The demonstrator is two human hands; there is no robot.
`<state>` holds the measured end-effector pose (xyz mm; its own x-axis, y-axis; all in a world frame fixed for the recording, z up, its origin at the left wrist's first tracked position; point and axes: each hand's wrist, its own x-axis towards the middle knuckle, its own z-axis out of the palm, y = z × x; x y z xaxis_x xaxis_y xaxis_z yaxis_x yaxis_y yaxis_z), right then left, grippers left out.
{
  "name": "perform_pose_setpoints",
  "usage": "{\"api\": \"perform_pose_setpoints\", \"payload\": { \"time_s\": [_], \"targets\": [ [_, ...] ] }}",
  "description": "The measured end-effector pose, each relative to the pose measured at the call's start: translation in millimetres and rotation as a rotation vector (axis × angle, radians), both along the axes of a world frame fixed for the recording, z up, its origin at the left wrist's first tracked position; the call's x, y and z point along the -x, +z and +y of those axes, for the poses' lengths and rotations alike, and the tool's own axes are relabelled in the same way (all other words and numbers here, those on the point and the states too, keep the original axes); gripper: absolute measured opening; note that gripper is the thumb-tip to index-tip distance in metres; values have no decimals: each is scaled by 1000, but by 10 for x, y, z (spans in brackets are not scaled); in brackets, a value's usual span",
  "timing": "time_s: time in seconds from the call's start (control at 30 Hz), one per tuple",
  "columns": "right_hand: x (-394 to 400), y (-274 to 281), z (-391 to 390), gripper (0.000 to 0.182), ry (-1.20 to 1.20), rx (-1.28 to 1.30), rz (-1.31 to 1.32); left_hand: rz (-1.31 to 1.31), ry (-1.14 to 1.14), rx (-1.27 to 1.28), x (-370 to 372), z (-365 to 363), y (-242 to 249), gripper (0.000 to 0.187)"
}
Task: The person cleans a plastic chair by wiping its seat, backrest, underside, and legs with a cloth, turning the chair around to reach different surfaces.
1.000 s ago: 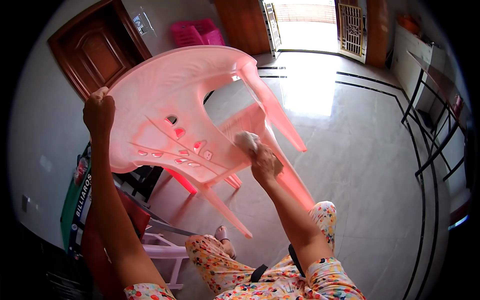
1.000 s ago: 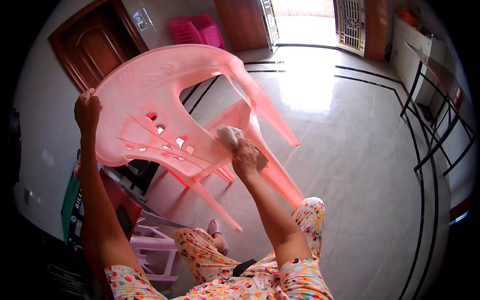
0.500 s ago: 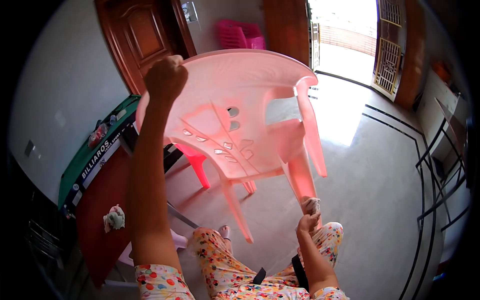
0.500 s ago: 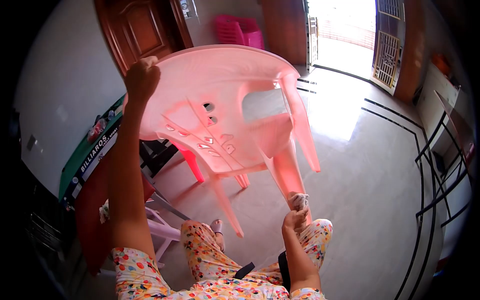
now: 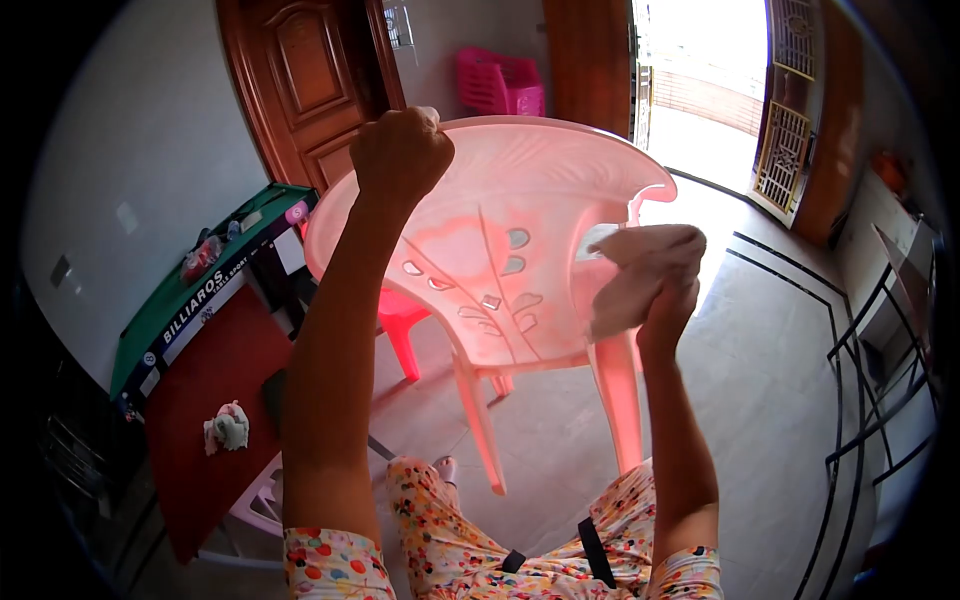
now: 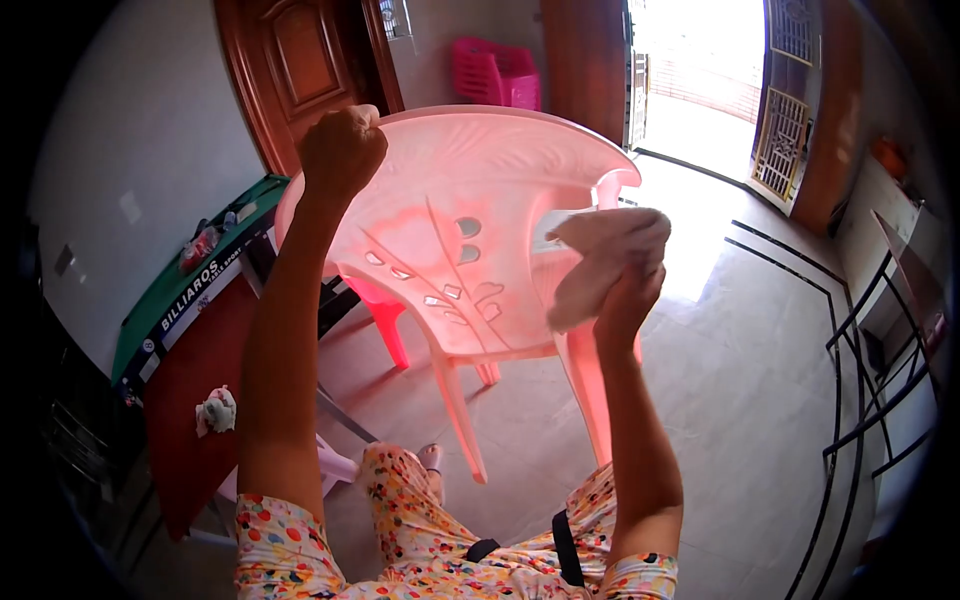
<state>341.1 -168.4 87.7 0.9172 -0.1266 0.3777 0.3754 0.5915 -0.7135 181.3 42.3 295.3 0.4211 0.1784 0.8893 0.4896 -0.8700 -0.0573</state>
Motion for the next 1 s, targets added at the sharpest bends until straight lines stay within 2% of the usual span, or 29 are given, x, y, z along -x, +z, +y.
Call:
{"api": "perform_pose_setpoints", "payload": {
  "time_s": [0.07, 0.13, 0.17, 0.2, 0.27, 0.3, 0.33, 0.4, 0.47, 0.53, 0.6, 0.67, 0.7, 0.73, 0.77, 0.83, 0.87, 0.93, 1.0],
  "targets": [
    [-340, 95, -112, 25, 191, 5, -93, 4, -3, -29, 8, -3, -3, 14],
    [-603, 64, -65, 26, 364, -96, 21, 13, 22, -12, 31, 10, -13, 14],
    [-740, -5, -7, 28, 346, -43, 92, 12, 17, -12, 33, 5, -11, 14],
    [-800, 95, 63, 41, 311, 81, 293, 14, 17, 15, 41, -1, -11, 13],
    [-716, 292, 114, 34, 576, -40, 320, 14, 22, 42, 57, -10, -18, 11],
    [-767, 324, 185, 34, 579, -42, 316, -6, 14, 12, 55, -19, -26, 11],
    [-804, 346, 282, 29, 474, 39, 121, -25, 5, -18, 60, -29, -31, 12],
    [-808, 394, 359, 24, 365, 114, -75, 4, 8, 11, 82, -57, -18, 12],
    [-395, 736, 346, 18, 291, 50, 174, 33, 5, 44, 102, -74, -6, 13],
    [-125, 764, 352, 19, 293, 14, 156, 46, -13, 70, 121, -56, -2, 15],
    [153, 840, 423, 22, 264, 68, 43, 72, -46, 79, 140, -79, 22, 19],
    [277, 818, 622, 25, -6, 213, -156, 106, -66, 86, 164, -86, 12, 24],
    [445, 904, 665, 26, -169, 323, -241, 108, -147, 76, 149, -103, 0, 34],
    [595, 989, 698, 30, -182, 348, -301, 107, -226, 63, 133, -129, 3, 43],
    [731, 1047, 748, 34, -232, 383, -367, 194, -190, 85, 121, -155, 29, 61],
    [868, 1076, 886, 45, -366, 487, -475, 217, -209, 128, 100, -275, 83, 63],
    [878, 1035, 981, 45, -361, 482, -475, 243, -237, 177, 79, -320, 92, 65],
    [930, 988, 1134, 46, -521, 509, -568, 191, -285, 174, 11, -332, 72, 69],
    [985, 948, 1210, 42, -499, 498, -566, 265, -241, 177, -22, -354, 80, 69]
  ]
}}
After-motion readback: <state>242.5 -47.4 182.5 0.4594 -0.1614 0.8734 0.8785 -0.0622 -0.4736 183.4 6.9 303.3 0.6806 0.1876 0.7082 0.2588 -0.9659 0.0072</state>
